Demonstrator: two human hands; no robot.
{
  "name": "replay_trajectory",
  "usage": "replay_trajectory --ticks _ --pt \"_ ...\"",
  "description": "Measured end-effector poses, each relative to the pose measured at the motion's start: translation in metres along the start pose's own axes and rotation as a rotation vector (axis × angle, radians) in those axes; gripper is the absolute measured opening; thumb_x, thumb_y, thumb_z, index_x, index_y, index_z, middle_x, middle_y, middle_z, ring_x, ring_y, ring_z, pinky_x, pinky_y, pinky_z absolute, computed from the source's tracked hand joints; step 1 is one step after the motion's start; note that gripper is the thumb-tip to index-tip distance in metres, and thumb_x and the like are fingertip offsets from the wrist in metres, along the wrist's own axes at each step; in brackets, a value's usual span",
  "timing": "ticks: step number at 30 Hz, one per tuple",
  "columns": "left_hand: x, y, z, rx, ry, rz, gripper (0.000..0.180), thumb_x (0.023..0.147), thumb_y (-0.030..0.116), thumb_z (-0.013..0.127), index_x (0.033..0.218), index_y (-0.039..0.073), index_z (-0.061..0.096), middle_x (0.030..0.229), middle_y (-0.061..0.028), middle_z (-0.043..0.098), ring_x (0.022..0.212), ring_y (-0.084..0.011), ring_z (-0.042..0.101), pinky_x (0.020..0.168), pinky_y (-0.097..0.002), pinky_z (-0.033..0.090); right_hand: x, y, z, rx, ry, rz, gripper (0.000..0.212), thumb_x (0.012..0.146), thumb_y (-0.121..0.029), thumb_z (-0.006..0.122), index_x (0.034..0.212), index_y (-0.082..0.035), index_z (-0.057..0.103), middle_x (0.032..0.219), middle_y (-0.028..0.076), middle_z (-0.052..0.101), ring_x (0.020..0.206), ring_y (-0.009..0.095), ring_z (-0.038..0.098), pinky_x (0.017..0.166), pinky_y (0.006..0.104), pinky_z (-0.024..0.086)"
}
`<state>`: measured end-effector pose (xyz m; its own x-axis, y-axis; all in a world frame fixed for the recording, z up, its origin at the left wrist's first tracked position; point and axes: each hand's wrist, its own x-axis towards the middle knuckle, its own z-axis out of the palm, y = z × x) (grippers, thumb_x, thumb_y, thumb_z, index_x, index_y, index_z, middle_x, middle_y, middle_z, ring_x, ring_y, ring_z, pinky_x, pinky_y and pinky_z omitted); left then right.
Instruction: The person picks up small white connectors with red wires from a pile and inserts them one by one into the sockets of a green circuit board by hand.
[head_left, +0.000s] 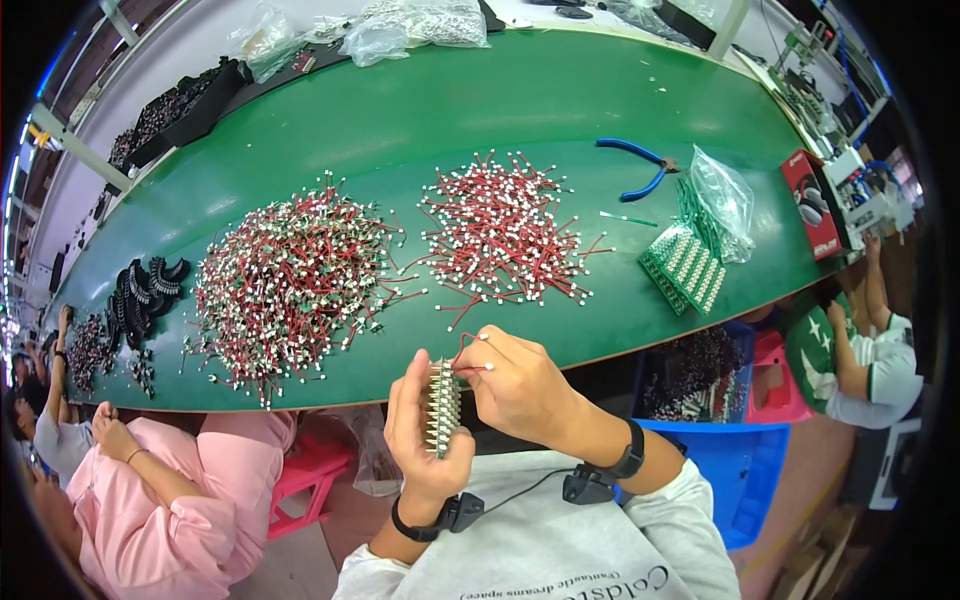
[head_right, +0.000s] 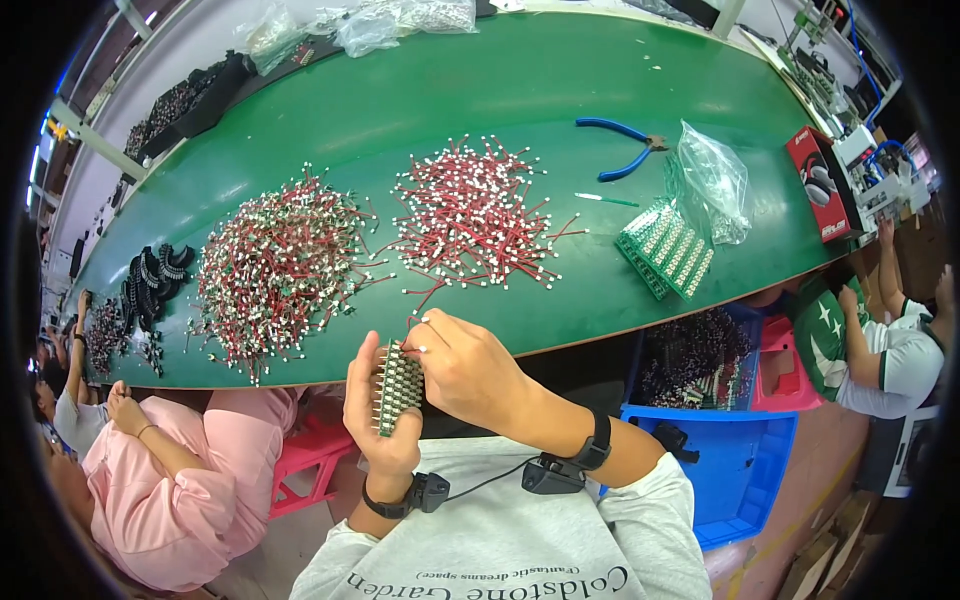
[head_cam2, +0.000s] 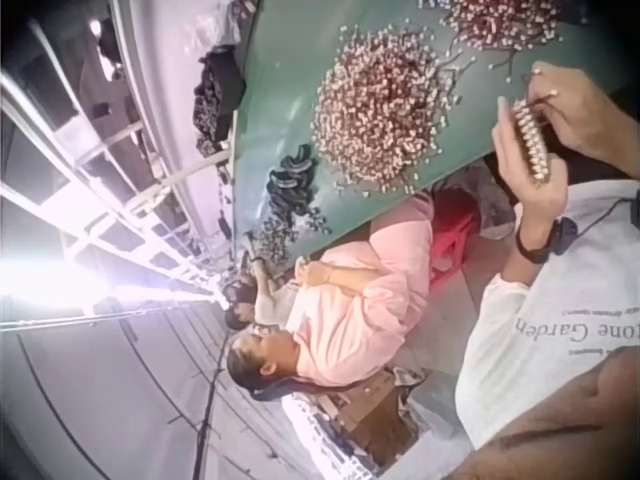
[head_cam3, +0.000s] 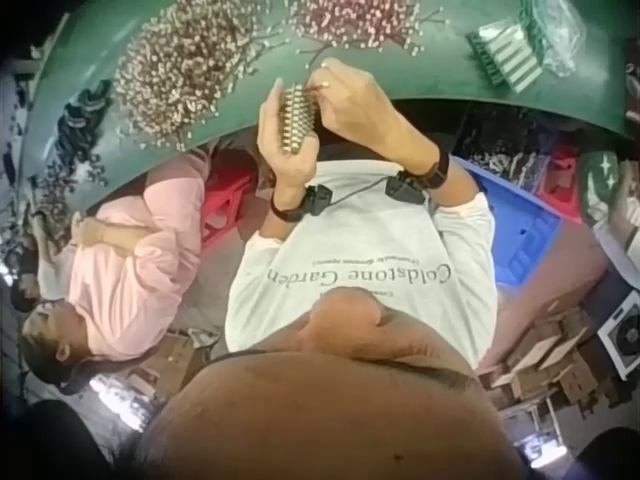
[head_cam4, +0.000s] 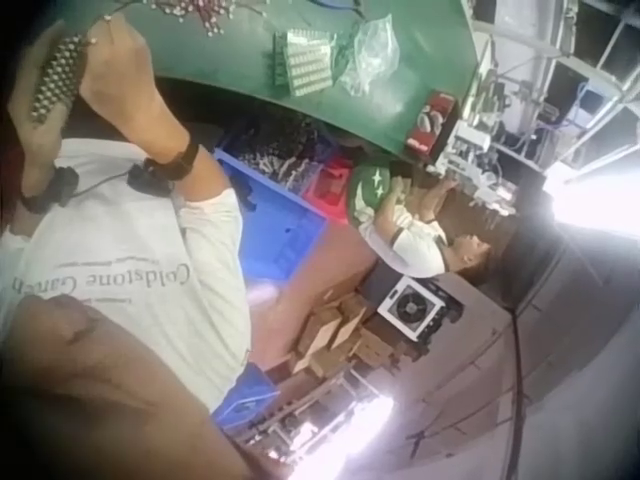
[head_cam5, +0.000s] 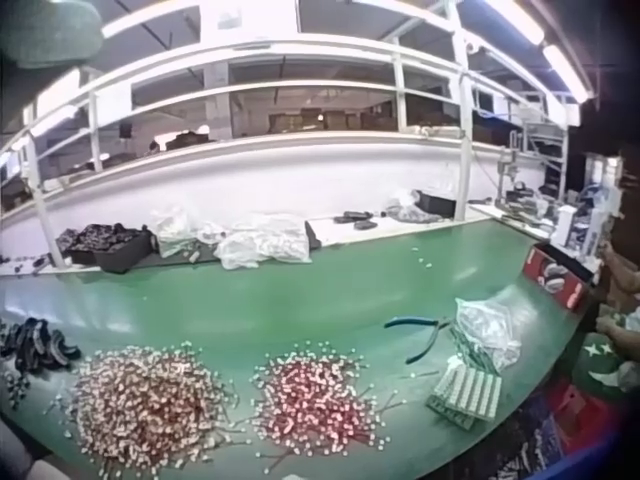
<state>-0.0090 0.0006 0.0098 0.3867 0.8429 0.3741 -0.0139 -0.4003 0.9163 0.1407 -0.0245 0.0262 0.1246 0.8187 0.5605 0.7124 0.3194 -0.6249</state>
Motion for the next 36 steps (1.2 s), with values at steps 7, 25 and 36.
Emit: replay_trajectory --ticks 7,25,36 --pt "0.008 0.000 -0.034 -0.501 0.330 -0.134 0.084 0.060 -0.003 0.043 0.143 -0.011 0.036 0.129 -0.0210 0.053 0.118 -0.0322 0.058 0.102 -0.0420 0.048 0.057 0.035 0.002 0.393 -0.179 0.236 0.015 0.088 -0.011 0.068 0.100 -0.001 0.071 0.080 0.011 0.069 0.066 0.016 0.063 0.060 0.0292 0.050" --pt "-0.002 0.003 -0.077 -0.539 0.545 -0.160 0.084 0.060 0.002 0.043 0.143 -0.009 0.034 0.123 -0.0238 0.054 0.116 -0.0359 0.059 0.097 -0.0435 0.053 0.119 0.066 0.019 -0.010 0.174 -0.100 0.006 0.083 -0.003 0.066 0.088 -0.004 0.061 0.092 0.011 0.064 0.093 0.031 0.058 0.084 0.0395 0.047" --pt "-0.011 0.006 -0.091 -0.438 0.569 -0.104 0.086 0.063 0.011 0.048 0.145 -0.006 0.033 0.124 -0.0291 0.054 0.119 -0.0402 0.056 0.104 -0.0488 0.047 -0.056 -0.033 0.027 0.636 -0.439 0.251 0.011 0.095 -0.005 0.052 0.094 0.004 0.058 0.085 0.019 0.062 0.080 0.037 0.063 0.074 0.0411 0.052"
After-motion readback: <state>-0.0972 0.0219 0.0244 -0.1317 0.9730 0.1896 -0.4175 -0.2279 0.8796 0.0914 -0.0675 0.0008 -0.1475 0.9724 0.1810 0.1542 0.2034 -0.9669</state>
